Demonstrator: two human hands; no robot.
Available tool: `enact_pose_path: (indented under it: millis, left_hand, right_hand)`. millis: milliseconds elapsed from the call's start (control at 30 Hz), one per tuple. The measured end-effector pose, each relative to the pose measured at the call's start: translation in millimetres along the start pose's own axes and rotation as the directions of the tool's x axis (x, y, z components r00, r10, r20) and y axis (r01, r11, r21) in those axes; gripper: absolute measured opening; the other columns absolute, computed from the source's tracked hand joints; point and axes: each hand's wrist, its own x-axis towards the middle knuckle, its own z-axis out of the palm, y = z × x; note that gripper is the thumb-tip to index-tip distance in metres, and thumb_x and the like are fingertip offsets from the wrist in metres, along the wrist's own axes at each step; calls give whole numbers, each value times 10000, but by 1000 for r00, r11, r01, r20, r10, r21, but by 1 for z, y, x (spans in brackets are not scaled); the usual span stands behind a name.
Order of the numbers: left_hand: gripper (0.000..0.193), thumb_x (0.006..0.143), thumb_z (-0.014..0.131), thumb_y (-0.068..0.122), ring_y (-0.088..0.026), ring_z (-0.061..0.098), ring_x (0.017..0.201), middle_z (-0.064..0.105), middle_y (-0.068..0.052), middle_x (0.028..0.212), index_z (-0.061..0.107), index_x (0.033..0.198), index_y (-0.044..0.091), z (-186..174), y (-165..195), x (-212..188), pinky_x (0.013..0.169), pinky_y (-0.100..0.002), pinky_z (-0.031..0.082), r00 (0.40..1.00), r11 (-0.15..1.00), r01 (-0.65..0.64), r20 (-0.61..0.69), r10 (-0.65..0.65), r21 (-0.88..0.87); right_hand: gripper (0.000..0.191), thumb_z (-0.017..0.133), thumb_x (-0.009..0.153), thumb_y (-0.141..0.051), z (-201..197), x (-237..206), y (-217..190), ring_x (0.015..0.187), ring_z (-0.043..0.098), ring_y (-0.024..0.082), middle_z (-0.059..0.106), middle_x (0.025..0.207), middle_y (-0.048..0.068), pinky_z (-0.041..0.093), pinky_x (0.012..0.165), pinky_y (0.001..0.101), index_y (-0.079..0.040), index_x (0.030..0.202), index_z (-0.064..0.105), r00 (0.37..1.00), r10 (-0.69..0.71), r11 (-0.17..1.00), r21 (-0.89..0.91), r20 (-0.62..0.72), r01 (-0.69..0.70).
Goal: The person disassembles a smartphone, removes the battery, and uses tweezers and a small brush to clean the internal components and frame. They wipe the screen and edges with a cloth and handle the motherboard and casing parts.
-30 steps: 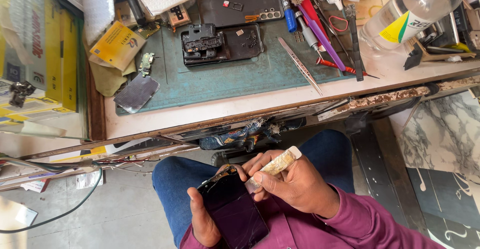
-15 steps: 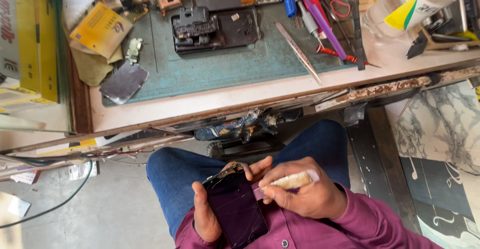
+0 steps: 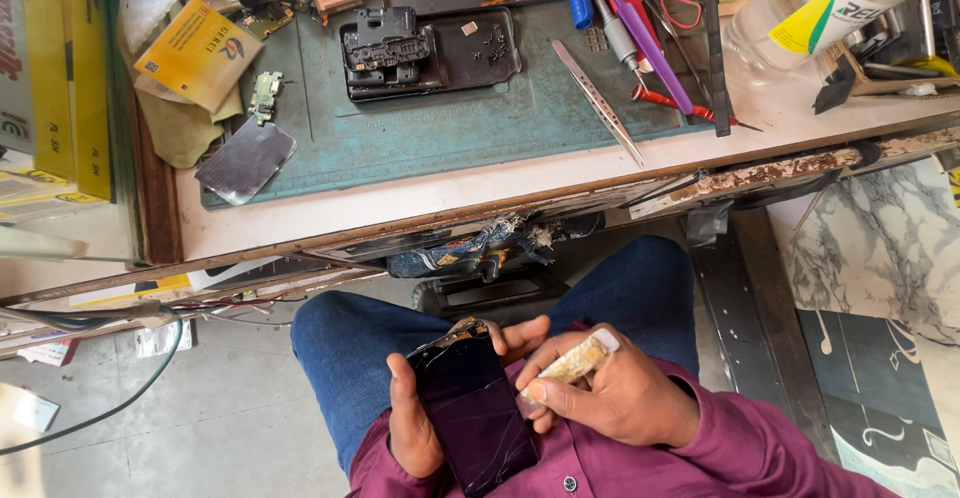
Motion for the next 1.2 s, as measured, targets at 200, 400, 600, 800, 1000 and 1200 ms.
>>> enact_pose_path:
  millis: [200,400,600,800,1000,1200]
  left_hand:
    - [951,935,282,837,-430,458,1476,457,-368,1536,485,1302,-17,-3,2,0,1248,-561,353,999,989,11,-50,-3,151]
    - [981,903,275,860,-400,536,1359,508,-361,1486,490,1292,-15,-10,0,2,1170,-534,406,996,997,30,-86,-23,77]
    - [996,898,268,860,-384,620,1240,581,-341,1345,484,1277,-36,-13,-4,-2,1086,-520,503,989,998,-1,-145,10,66]
    - [1002,934,236,853,-367,681,1108,639,-296,1162,469,1322,-41,-15,-5,-4,967,-476,563,981,996,-56,-181,69,73]
    - [972,921,219,834,-345,696,1036,641,-228,1098,459,1328,-16,-14,-6,-4,911,-471,584,980,994,-101,-180,91,-48]
    - [964,966,219,827,-355,698,989,641,-229,1078,465,1335,-29,-20,-4,6,887,-474,589,970,987,-163,-182,162,10]
  right_hand:
    - [176,693,956,-117,-1,-14,3,752,763,129,789,826,90,642,708,279,33,1028,751,1000,-13,981,-191,26,18]
    - [188,701,951,-149,-2,-14,6,787,759,118,792,868,68,637,738,267,15,1036,737,997,68,989,-137,43,-61]
    - [225,699,973,-186,-10,-5,7,790,755,128,789,875,88,623,730,269,32,1016,738,987,63,986,-160,146,-40]
    - [280,701,993,-207,-10,-2,18,746,717,146,751,865,120,616,688,280,73,1013,714,984,105,989,84,142,-118]
    - [297,689,972,-218,-13,1,24,740,732,155,751,883,122,627,675,290,72,1037,696,979,149,976,135,140,-168]
    - [288,689,984,-198,-13,2,26,752,730,154,754,897,133,618,703,289,75,1075,700,996,46,994,93,75,-53]
